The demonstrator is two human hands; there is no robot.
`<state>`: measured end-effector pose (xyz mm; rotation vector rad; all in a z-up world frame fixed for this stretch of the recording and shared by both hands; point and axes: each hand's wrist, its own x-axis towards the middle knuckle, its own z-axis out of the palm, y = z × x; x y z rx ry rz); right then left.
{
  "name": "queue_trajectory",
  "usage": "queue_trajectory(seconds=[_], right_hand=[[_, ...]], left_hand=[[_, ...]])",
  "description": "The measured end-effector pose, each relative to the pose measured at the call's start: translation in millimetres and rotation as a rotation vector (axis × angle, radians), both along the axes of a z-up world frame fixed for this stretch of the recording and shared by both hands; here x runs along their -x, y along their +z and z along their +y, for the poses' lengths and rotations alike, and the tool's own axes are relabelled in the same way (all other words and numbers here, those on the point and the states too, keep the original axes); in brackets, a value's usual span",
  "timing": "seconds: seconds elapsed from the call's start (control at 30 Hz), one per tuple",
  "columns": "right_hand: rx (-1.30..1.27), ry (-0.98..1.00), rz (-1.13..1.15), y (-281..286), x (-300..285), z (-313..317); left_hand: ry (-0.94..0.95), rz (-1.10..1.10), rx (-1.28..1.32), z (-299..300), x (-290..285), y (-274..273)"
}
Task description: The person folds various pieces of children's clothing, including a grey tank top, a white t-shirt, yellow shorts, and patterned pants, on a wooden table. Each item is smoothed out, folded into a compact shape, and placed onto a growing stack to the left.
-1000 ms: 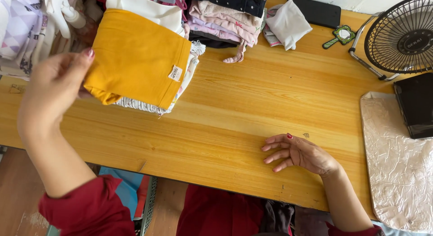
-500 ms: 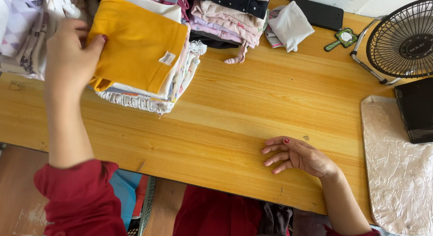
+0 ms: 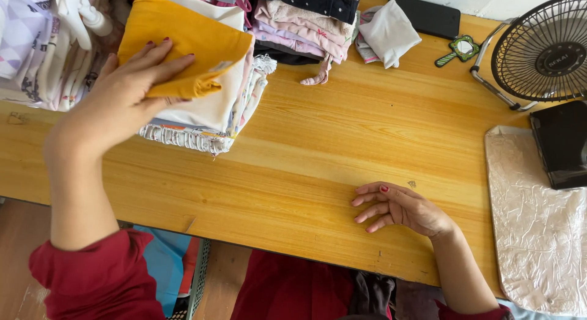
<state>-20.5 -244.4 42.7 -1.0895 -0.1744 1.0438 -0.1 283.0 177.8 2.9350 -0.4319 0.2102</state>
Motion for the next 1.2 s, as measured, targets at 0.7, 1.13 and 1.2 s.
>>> queue_trajectory(seconds=[0.7,1.13,1.2], right_hand=[[-0.064,-0.869,-0.055,-29,-10,-9],[1.056,-0.408,-1.502,4,5,-79],[1.062,-0.351,-1.653,0,-5,-76]], left_hand=[[0.214,0.586,2.226,-313,29,-167],[-0.029,0.035,0.8,-276,13,-152],[0.024,0.114,0.597,-287,-2,-152]])
